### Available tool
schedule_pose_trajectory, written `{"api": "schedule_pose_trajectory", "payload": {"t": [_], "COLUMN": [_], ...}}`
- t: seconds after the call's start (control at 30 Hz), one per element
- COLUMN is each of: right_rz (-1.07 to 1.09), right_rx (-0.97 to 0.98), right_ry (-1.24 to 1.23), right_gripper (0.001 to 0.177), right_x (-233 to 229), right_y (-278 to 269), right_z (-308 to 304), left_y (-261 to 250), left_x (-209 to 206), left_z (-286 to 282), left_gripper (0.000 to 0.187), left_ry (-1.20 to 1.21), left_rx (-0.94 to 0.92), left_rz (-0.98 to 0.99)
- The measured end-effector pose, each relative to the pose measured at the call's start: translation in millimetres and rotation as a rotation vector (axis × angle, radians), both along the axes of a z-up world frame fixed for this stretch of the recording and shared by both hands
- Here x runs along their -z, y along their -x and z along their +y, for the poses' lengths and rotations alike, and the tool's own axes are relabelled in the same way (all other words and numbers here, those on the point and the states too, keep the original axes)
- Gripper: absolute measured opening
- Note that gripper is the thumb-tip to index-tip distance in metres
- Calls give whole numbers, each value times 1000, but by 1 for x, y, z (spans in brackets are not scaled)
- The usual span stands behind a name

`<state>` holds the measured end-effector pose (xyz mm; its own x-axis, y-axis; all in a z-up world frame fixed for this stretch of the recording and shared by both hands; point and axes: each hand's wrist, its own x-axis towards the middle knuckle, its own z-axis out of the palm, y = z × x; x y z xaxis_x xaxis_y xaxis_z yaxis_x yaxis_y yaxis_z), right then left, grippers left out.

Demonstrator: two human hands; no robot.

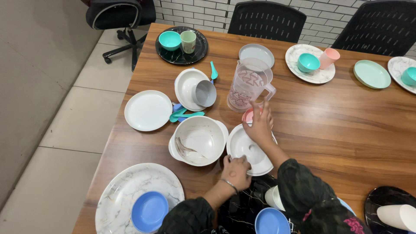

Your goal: The person touches and moves various colorful plates, bowls, and cups across a large wooden table by hand, then stacks several bowls and handles a plastic pitcher and a pink storage container.

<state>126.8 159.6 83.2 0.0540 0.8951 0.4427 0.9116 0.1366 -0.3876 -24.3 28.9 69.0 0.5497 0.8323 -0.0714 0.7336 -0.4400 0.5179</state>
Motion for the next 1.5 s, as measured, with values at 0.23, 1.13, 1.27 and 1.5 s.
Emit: {"api": "schedule_pose_trajectory", "payload": {"t": [0.23, 1.13, 1.27, 1.5], "right_rz": [-53, 234, 223, 305], "right_rx": [-49, 169, 142, -31], "right_ry": [210, 582, 297, -356], "right_gripper": [89, 43, 49, 80], "right_x": [33, 24, 23, 18], "right_y": [5, -90, -79, -76], "right_z": [-73, -61, -40, 69], "left_y": [78, 5, 4, -10], "left_x": [2, 48, 46, 62], "left_z": [125, 49, 50, 53], "left_gripper": [28, 58, 56, 56], "left_ry": [-416, -239, -190, -265], "left_rx": [-518, -202, -205, -245], "left_rz": [-506, 8, 12, 93]}}
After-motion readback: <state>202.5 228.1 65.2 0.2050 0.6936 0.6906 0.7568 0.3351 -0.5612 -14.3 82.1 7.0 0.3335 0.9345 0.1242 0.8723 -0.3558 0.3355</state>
